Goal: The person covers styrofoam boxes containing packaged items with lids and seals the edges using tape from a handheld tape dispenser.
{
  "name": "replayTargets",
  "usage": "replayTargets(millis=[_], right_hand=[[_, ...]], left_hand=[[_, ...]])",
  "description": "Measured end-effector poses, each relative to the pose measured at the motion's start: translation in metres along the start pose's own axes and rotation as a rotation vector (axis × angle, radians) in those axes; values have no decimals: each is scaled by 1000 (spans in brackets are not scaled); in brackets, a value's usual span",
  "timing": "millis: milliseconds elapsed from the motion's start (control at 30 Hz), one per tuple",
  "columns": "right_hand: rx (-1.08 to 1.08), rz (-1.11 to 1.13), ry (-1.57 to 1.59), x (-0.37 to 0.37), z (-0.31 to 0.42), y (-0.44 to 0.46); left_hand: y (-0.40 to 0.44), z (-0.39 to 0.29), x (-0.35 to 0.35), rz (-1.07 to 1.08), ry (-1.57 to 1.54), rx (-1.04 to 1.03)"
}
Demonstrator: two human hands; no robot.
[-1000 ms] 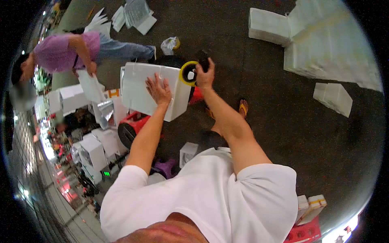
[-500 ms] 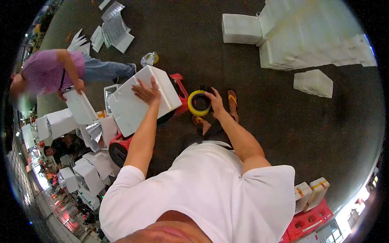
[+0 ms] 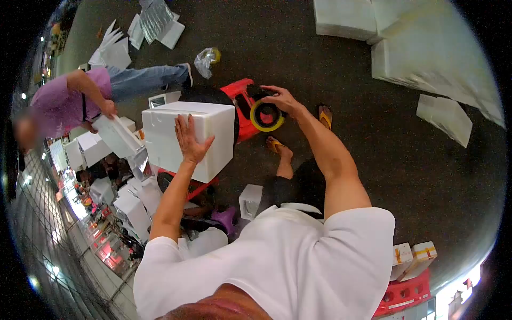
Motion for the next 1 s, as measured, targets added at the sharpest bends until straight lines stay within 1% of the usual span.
replayTargets(millis=[100, 133, 167, 233, 300, 333, 367, 433, 467, 500, 567, 600, 633, 700, 733, 767, 800, 833, 867, 900, 933, 967, 1000], right_hand=[[57, 215, -156, -27, -6, 55], [142, 126, -266, -26, -7, 69], [64, 259, -239, -40, 8, 73], [142, 263, -283, -51, 13, 96], [113, 354, -404, -72, 1, 147], [107, 355, -410, -74, 3, 148], [148, 556, -645, -107, 4, 154], [126, 708, -873, -128, -2, 146], [83, 682, -820, -117, 2, 133], [244, 582, -758, -111, 5, 130], [176, 520, -461, -85, -11, 108], [132, 545, -404, -85, -17, 100], [85, 555, -340, -83, -26, 91], [89, 515, -356, -83, -64, 44], [136, 513, -423, -97, -66, 41], [100, 515, -413, -97, -62, 35], [30, 508, -342, -90, -60, 51], [-4, 478, -265, -82, -47, 78], [133, 404, -346, -75, -37, 76], [109, 446, -278, -76, -23, 90], [200, 372, -363, -71, 0, 113], [249, 356, -469, -70, 8, 125], [217, 395, -467, -73, 18, 149]], left_hand=[[-10, 5, -7, 39, -6, -11], [-1, 3, -7, 20, -29, -57], [-16, 4, -4, 49, -18, -2], [-2, 1, -5, 60, -29, -73], [-9, 2, -2, 91, -42, -80], [-6, 2, -4, 78, -47, -111], [-12, 0, -2, 84, -45, -119], [-3, 4, -7, 88, -45, -83], [-4, 4, -3, 89, -39, -36], [3, 3, -4, 81, -35, -23], [18, 13, -9, 26, 20, 166], [32, 20, -7, -29, 22, 263], [32, 25, -7, -22, 34, 257], [67, 52, -3, -200, -19, 579], [86, 57, -5, -214, -33, 567], [86, 74, 2, -272, -52, 719], [84, 89, 8, -332, -77, 859], [104, 95, 15, -352, -82, 808], [90, 102, 17, -417, -132, 942], [83, 117, 17, -481, -187, 1041], [75, 124, 4, -322, -144, 455], [62, 95, -2, -200, -76, 289], [62, 70, -5, -64, -3, 96]])
Point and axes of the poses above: each hand's wrist, its own y-axis towards the middle knuckle, its own x-axis out of the back of the hand, z = x × y, the point moved 9 cm from there along y, towards the middle knuckle, and after that the axes turned 9 degrees about -y, right-handed, at the moved point
